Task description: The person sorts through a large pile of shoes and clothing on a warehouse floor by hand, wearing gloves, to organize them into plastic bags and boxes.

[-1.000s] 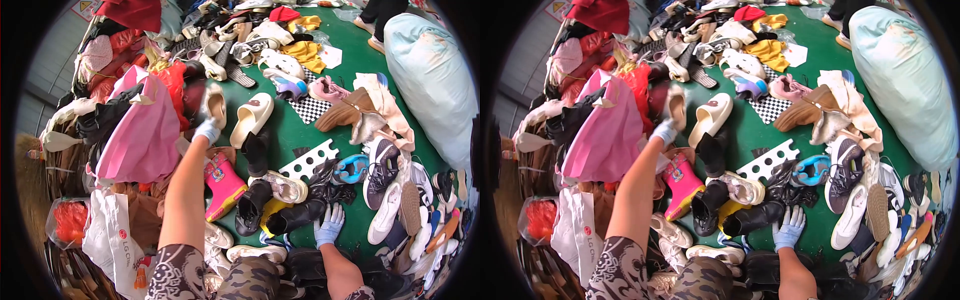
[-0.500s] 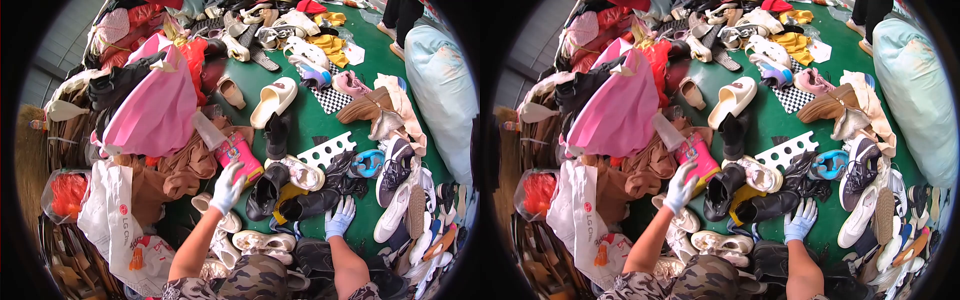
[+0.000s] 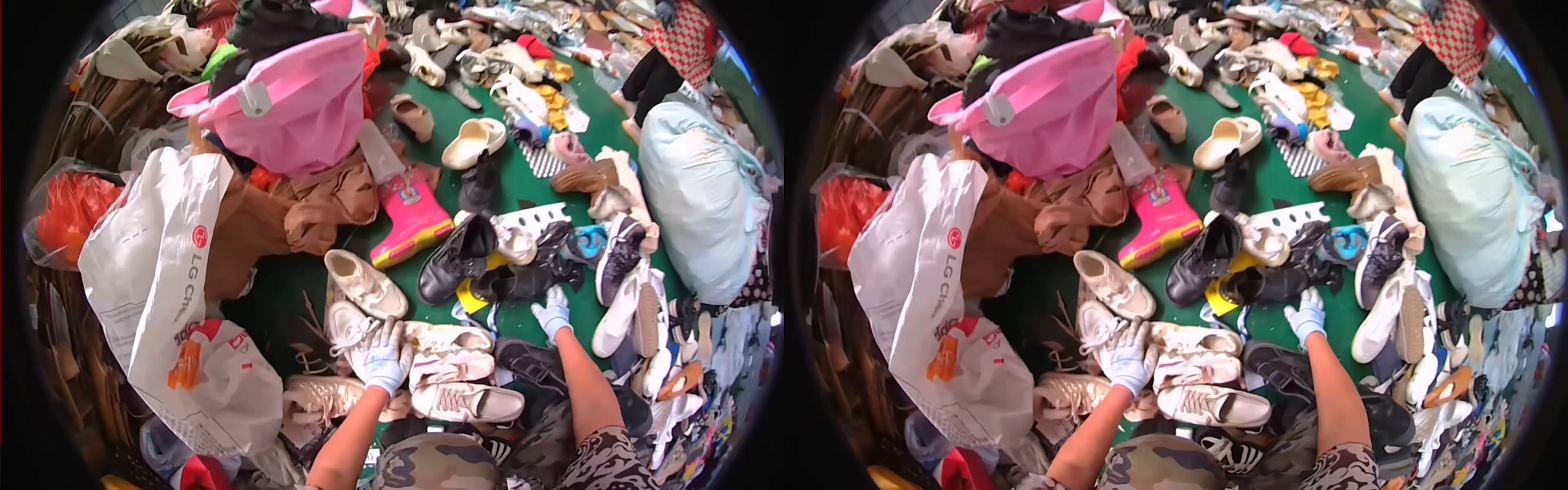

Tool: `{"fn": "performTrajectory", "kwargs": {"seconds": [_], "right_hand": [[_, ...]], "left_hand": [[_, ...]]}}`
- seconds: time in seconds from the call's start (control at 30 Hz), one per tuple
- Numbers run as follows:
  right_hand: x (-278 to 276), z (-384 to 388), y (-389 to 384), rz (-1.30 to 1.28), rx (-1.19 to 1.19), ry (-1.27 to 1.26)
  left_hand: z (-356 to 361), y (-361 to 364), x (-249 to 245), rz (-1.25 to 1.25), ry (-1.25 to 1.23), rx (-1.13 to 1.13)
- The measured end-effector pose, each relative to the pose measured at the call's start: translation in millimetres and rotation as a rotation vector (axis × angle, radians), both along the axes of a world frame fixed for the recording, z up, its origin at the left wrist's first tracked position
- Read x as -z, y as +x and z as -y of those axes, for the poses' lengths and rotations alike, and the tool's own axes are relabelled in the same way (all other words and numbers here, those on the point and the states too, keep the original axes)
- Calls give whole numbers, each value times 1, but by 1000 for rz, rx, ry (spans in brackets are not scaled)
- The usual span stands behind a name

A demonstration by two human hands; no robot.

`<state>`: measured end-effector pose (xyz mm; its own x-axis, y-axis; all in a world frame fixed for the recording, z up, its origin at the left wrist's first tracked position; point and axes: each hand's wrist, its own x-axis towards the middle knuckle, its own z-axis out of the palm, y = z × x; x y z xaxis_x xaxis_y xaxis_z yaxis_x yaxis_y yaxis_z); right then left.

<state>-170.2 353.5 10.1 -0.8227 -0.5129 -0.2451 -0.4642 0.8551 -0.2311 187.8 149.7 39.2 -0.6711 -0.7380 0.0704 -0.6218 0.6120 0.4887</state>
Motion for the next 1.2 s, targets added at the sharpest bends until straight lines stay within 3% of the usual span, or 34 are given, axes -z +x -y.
{"fn": "performTrajectory", "kwargs": {"seconds": [0.03,0.07,0.13,0.2,0.27,0.33,0.47,0.53,0.6,0.67,0.8,0.87,0.93,0.97,1.0,1.1,1.13,1.2], "right_hand": [[-17,12,-2,173,137,-196],[-37,18,-1,-118,-14,-168],[-84,42,10,-318,-162,-287],[-128,86,40,-505,-503,-433],[-155,128,77,-454,-808,-451],[-145,163,107,-344,-1043,-435],[-75,190,134,-475,-1301,-254],[-95,189,127,-312,-1201,42],[-41,172,74,-363,-1248,-110],[-52,157,38,-436,-1305,-21],[-87,155,-12,-547,-901,222],[-104,150,-39,-591,-674,467],[-137,147,-43,-503,-305,707],[-154,144,-39,-374,-161,680],[-152,134,-40,-275,-143,468],[-164,91,32,-286,-633,-49],[-156,75,65,-299,-767,-72],[-181,50,141,17,-987,-245]], "left_hand": [[-1,0,2,-8,-40,3],[-1,-1,2,-10,-65,2],[3,-6,3,3,-125,11],[-3,-1,5,27,-125,1],[-4,-1,6,-9,-123,1],[-4,-2,11,-5,-117,-2],[-4,-2,10,-16,-109,4],[-4,-2,10,-20,-128,6],[-5,-3,11,-19,-129,-2],[-4,-2,13,-21,-136,-6],[-4,-3,12,-41,-158,-6],[-5,-1,14,-9,-175,-3],[-5,-2,15,-30,-177,-14],[-6,-2,15,-39,-179,-21],[-6,-1,15,-49,-182,-25],[-5,-3,12,-75,-183,-26],[-5,-1,13,-67,-183,-21],[-7,0,14,-65,-196,-12]]}}
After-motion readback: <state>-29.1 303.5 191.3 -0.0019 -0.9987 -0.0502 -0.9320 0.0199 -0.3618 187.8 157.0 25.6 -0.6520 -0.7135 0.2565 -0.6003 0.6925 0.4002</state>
